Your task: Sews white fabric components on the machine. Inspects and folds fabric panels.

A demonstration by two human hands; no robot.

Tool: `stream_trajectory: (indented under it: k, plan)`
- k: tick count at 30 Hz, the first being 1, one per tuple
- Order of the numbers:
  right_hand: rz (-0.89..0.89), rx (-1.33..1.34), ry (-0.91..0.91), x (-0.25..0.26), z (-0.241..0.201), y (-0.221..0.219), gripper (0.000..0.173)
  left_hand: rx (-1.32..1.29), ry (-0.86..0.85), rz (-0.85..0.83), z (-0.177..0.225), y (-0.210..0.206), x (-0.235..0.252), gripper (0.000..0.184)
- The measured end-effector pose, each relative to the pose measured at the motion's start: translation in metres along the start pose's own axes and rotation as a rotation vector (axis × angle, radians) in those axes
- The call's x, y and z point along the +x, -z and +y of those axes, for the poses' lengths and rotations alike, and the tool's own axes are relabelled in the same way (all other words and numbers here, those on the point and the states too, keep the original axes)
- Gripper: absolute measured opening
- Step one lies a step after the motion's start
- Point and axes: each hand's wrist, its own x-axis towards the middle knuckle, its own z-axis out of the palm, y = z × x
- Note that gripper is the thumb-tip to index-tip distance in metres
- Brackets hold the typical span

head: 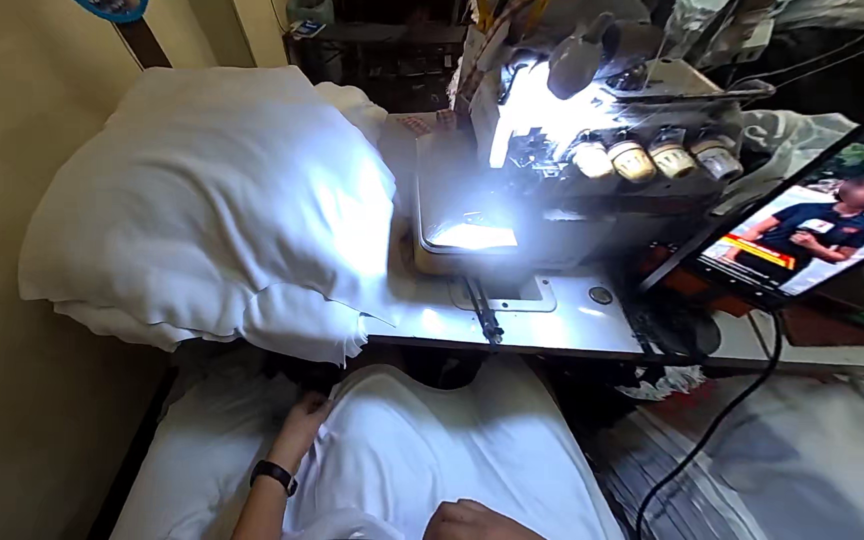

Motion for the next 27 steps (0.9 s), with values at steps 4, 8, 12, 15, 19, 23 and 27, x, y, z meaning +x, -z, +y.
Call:
stream_trajectory:
  k: [4, 8, 12, 15, 19, 23, 27]
  plan:
    - [0.199, -0.07, 0.015, 0.016, -0.007, 0.013, 0.023, 0.019, -0.347, 0.046, 0.024, 0.01, -0.024, 0.024]
    - [0.599, -0.18, 0.151, 0.055, 0.006, 0.018, 0.048, 0.081, -0.721, -0.031, 0.062, 0.008, -0.083, 0.015]
    - [0.551, -0.105, 0.202, 0.071, 0.01, 0.013, 0.027, 0.055, -0.726, -0.022, 0.072, 0.005, -0.111, 0.016]
    - [0.528, -0.041, 0.184, 0.064, 0.012, 0.011, 0.018, 0.335, -0.564, -0.08, 0.07, 0.02, -0.11, 0.025]
    - [0.611, -0.031, 0.168, 0.052, 0.018, 0.015, 0.022, 0.188, -0.631, -0.178, 0.06, 0.034, -0.099, 0.018]
    - [0.757, -0.053, 0.255, 0.053, 0.014, 0.01, 0.023, -0.291, -0.616, -0.409, 0.079, 0.026, -0.107, 0.008]
    - [0.83, -0.187, 0.431, 0.057, 0.0, 0.003, 0.029, -0.619, -0.484, -0.303, 0.093, 0.009, -0.11, 0.017]
